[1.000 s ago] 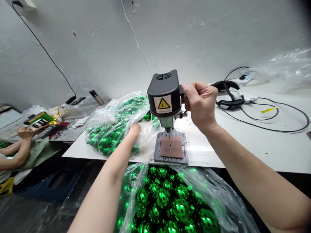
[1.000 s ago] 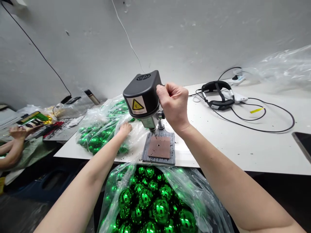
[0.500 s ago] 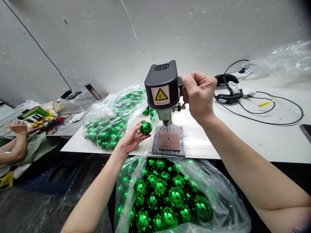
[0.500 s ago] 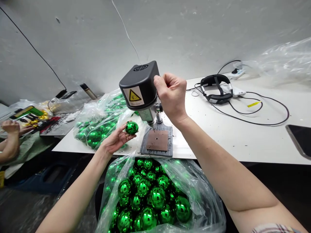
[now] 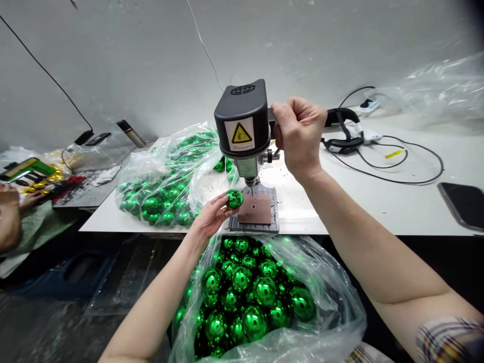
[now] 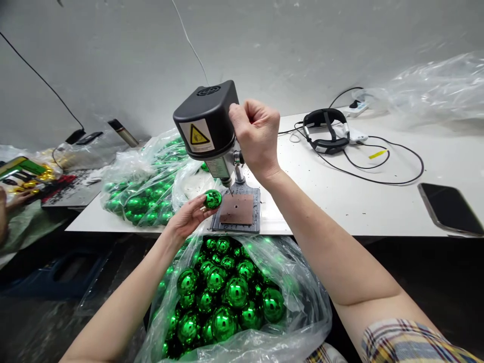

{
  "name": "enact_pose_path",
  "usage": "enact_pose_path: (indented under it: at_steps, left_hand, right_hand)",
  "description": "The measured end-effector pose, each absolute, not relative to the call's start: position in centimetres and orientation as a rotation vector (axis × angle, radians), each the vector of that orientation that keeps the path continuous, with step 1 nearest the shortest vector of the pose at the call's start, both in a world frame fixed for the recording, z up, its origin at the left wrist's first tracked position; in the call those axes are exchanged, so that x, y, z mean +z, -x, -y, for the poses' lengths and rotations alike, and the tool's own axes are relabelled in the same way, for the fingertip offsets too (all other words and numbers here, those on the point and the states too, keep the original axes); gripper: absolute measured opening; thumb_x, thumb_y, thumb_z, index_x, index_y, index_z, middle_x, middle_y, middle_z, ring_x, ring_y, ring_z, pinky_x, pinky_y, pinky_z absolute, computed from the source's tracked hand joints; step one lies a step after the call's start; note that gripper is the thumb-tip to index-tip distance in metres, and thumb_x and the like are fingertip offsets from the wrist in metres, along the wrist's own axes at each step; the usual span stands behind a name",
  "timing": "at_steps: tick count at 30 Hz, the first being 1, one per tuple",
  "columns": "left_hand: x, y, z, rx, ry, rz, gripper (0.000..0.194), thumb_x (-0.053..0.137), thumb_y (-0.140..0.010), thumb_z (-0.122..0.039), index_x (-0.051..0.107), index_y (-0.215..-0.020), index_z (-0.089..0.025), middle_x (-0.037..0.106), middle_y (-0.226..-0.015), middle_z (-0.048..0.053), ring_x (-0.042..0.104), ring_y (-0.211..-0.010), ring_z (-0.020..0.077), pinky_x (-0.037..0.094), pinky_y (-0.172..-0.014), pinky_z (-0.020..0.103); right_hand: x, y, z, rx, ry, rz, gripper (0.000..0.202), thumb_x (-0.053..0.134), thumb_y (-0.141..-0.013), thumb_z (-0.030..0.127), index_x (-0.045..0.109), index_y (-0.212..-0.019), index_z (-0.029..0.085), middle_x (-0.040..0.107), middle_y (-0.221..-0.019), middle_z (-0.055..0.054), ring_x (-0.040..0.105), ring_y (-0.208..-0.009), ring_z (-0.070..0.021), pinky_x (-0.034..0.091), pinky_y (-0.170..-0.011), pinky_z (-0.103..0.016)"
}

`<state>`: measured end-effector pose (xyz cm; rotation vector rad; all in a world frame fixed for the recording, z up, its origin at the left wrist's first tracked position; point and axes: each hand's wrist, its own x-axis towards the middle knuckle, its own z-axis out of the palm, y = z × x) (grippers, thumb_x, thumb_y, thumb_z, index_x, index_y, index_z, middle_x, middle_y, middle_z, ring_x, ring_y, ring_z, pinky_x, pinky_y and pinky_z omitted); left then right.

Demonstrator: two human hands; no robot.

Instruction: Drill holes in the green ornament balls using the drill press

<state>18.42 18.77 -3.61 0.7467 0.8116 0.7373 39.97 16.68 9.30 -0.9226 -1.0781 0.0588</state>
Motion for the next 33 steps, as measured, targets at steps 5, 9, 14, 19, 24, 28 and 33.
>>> enact_pose_path:
  at_steps: [5,9,14,19,24,28,33]
  left_hand:
    - [-5.5,-19.8,-20.2,0.81,-0.779,-0.81,0.038,0.077,-0.074,-0.018,0.058,-0.107,-0.018,0.072,-0.099,0.006,0.07,-0.092,0.0197,0.055,-0.095,0.046]
    - [-6.8,-20.1,-20.8,0.793,-0.851,-0.82,0.043,0.077,-0.077,-0.035,0.054,-0.112,-0.024,0.07,-0.105,0.003,0.069,-0.095,0.0183,0.055,-0.093,0.043]
    - [-7.8,-20.6,-20.6,0.833,-0.98,-0.795,0.055,0.082,-0.073,-0.039,0.057,-0.118,-0.022,0.071,-0.103,0.004,0.067,-0.095,0.0169,0.052,-0.091,0.035]
    - [-8.9,-21.3,-20.1,0.838,-1.198,-0.792,0.062,0.084,-0.07,-0.035,0.061,-0.124,-0.017,0.072,-0.11,0.007,0.066,-0.102,0.0179,0.048,-0.099,0.033]
    - [-9.8,-22.3,-20.0,0.804,-1.36,-0.752,0.061,0.084,-0.069,-0.031,0.061,-0.124,-0.018,0.071,-0.113,0.007,0.066,-0.104,0.0194,0.048,-0.1,0.035]
    - [-10.2,-22.9,-20.3,0.838,-1.401,-0.794,0.06,0.084,-0.065,-0.029,0.062,-0.12,-0.017,0.07,-0.114,0.008,0.065,-0.105,0.0209,0.049,-0.099,0.036]
    - [-10.7,-22.6,-21.5,0.977,-1.383,-0.943,0.061,0.081,-0.068,-0.031,0.059,-0.123,-0.016,0.069,-0.112,0.009,0.064,-0.102,0.0196,0.049,-0.096,0.034]
  right_hand:
    - [9.4,-39.8,-16.4,0.067,1.002,1.078,0.063,0.058,-0.089,0.061,0.019,-0.059,0.022,0.025,-0.053,0.003,0.032,-0.049,-0.0106,0.028,-0.043,-0.027]
    - [9.7,-39.6,-15.9,0.081,1.041,1.075,0.063,0.057,-0.089,0.062,0.019,-0.059,0.023,0.025,-0.054,0.003,0.031,-0.048,-0.0105,0.026,-0.042,-0.027]
    - [9.7,-39.5,-15.8,0.086,0.976,1.081,0.059,0.062,-0.093,0.046,0.019,-0.059,0.023,0.024,-0.055,0.004,0.028,-0.049,-0.009,0.028,-0.047,-0.028]
    - [9.6,-39.6,-15.9,0.1,0.978,1.083,0.06,0.062,-0.093,0.046,0.019,-0.059,0.023,0.024,-0.054,0.005,0.025,-0.051,-0.0098,0.028,-0.048,-0.028]
    - [9.6,-39.6,-15.8,0.075,1.025,1.107,0.061,0.056,-0.091,0.06,0.018,-0.06,0.024,0.025,-0.053,0.004,0.026,-0.051,-0.0102,0.028,-0.049,-0.028]
    - [9.6,-39.5,-15.8,0.061,1.023,1.096,0.061,0.057,-0.092,0.057,0.018,-0.059,0.023,0.027,-0.052,0.004,0.027,-0.05,-0.0102,0.028,-0.047,-0.029]
    - [9.7,-39.4,-15.6,0.079,1.04,1.097,0.058,0.059,-0.095,0.044,0.019,-0.058,0.023,0.029,-0.053,0.004,0.027,-0.05,-0.0096,0.028,-0.047,-0.028]
